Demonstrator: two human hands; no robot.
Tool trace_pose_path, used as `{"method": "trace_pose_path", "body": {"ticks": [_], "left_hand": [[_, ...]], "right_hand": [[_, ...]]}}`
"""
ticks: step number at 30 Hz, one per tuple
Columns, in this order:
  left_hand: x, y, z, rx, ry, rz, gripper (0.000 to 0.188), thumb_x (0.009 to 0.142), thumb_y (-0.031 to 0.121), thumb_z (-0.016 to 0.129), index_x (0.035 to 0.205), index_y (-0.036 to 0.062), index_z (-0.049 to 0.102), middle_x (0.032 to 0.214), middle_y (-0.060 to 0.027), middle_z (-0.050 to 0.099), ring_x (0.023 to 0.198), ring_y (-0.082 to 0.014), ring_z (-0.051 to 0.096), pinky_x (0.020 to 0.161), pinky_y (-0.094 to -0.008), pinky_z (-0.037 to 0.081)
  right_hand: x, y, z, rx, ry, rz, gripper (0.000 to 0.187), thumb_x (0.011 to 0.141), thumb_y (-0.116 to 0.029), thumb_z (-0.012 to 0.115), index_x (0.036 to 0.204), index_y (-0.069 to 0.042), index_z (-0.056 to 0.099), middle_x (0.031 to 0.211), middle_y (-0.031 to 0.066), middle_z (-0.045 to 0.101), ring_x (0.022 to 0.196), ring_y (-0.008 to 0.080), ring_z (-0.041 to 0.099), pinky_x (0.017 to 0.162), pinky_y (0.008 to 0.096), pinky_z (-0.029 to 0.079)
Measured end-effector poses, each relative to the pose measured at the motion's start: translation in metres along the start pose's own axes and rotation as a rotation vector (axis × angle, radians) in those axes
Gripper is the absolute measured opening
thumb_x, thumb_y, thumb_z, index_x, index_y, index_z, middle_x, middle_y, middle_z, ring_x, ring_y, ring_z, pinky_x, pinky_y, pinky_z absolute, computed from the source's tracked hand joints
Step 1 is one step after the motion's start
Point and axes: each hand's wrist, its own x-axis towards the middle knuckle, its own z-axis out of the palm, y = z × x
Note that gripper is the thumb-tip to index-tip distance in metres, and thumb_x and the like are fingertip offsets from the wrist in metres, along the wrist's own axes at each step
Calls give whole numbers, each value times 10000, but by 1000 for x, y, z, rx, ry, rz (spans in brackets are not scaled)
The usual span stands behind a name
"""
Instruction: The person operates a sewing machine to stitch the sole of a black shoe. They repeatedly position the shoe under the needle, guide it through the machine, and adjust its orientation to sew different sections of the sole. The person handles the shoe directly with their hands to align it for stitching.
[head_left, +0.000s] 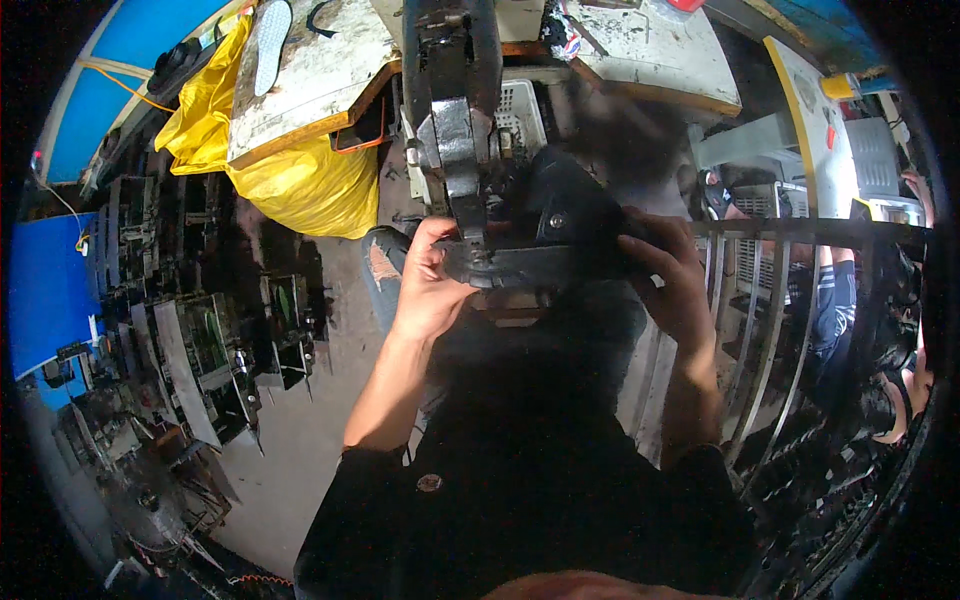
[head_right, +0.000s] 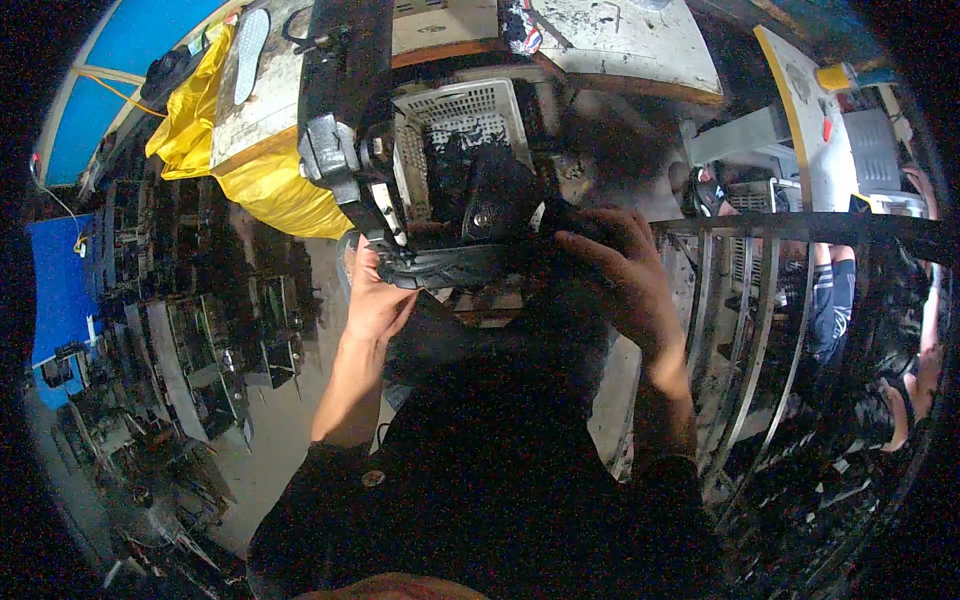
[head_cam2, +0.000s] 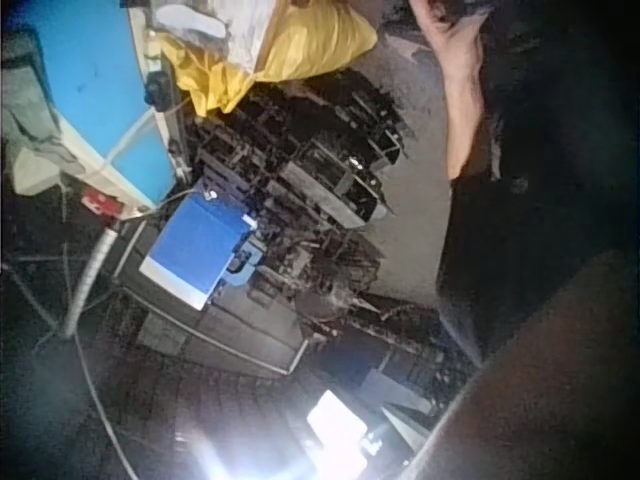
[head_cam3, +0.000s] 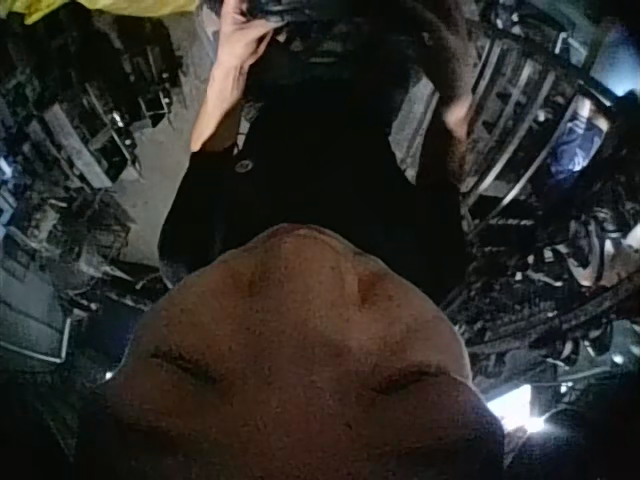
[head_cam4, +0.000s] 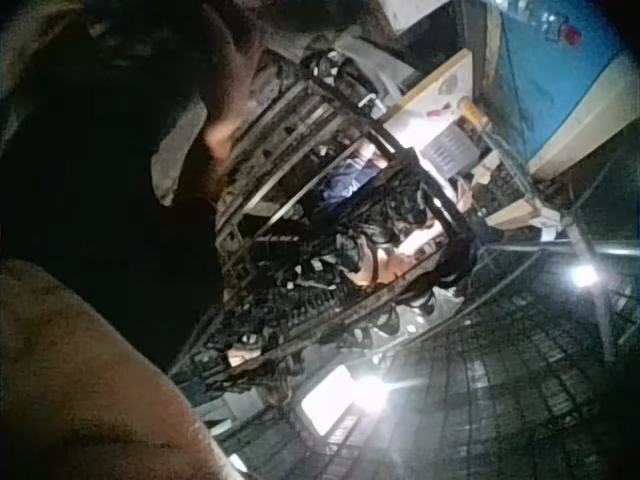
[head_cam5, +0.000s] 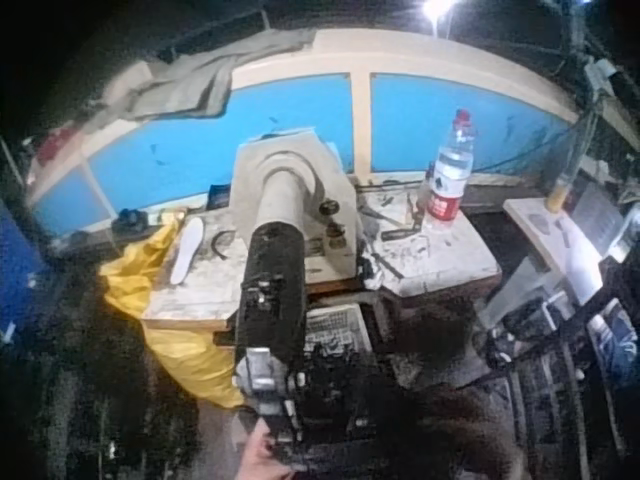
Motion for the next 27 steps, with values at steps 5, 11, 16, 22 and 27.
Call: {"method": "trace_pose_path", "body": {"ticks": [5,11,16,22,27], "left_hand": [[1,-2,0,-88,-31,7,698,760,-251,687,1326,113,505,1342,-135,607,1213,-277,635,1033,-453,548],[-2,-6,-6,-85,-18,-12,665,770,-233,689,1306,118,514,1324,-148,622,1231,-298,626,1045,-475,538],[-1,0,5,-159,25,-36,656,760,-204,718,1295,117,516,1318,-152,627,1226,-298,630,1047,-477,537],[-5,-4,-3,-157,74,-65,649,752,-213,702,1286,106,516,1281,-131,636,1214,-274,633,1030,-448,545],[-4,0,1,-131,111,-99,667,721,-216,702,1270,113,514,1173,-58,635,1133,-217,645,1006,-413,541]], "right_hand": [[3,-9,-6,-42,-5,3,564,694,-93,828,1236,-211,728,1217,122,650,1128,360,598,975,439,493],[10,-17,-15,-111,-12,-35,521,726,-78,789,1219,-241,747,1188,109,660,1089,357,604,957,436,499],[15,-31,-18,-95,-3,-21,513,725,-91,774,1211,-252,748,1192,100,661,1076,339,608,950,421,499],[23,-52,-28,-222,-39,-28,526,702,-90,777,1194,-273,752,1185,85,664,1050,316,617,928,411,509],[28,-65,-31,-225,-41,-13,551,688,-81,779,1198,-288,747,1159,73,663,1018,310,617,925,409,506]]}}
